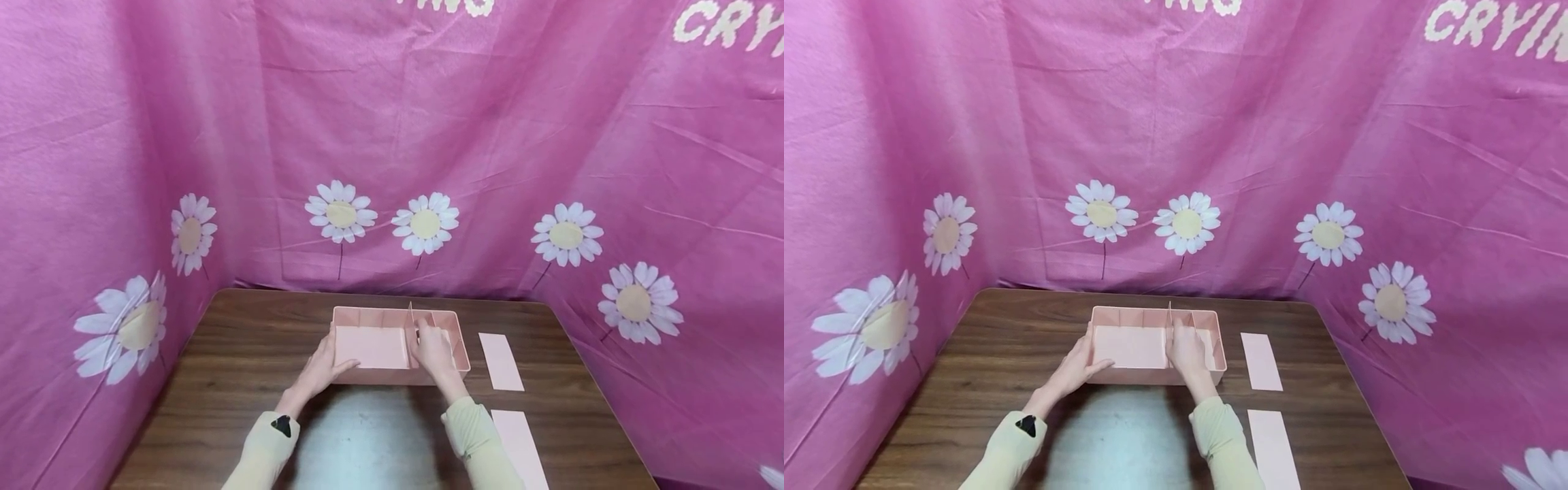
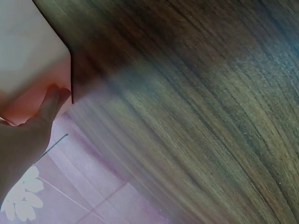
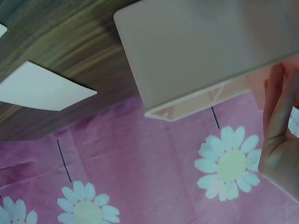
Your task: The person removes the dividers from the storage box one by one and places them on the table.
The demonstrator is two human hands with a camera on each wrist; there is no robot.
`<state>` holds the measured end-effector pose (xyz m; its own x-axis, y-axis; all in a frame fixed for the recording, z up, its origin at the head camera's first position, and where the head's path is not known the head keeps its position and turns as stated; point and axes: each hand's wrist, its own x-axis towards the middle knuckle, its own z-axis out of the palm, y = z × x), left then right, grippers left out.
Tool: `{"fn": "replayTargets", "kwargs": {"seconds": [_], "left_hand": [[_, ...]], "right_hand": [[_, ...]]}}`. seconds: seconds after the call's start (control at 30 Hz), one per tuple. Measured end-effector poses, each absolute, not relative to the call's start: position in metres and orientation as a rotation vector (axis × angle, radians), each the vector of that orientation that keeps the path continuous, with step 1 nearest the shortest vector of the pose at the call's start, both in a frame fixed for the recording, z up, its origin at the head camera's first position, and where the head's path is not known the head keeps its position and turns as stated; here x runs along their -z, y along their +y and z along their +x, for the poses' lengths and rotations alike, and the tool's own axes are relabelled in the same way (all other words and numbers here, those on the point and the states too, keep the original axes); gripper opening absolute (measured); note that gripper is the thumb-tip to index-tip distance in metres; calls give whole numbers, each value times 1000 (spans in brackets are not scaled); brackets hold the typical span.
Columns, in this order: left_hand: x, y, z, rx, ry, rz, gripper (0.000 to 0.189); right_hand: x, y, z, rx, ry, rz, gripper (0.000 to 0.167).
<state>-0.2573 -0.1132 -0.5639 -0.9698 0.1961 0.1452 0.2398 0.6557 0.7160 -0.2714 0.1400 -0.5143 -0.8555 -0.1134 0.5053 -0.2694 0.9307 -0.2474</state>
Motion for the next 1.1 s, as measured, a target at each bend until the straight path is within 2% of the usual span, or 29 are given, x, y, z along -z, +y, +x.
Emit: {"fn": "replayTargets", "kwargs": {"seconds": [0.63, 1.1], "left_hand": [[564, -114, -262, 1241, -2797, -355, 103], [566, -113, -259, 1243, -2809, -348, 103]], "right_hand": [[486, 142, -270, -536, -2583, 252, 33], [468, 146, -259, -610, -2512, 292, 33]]}}
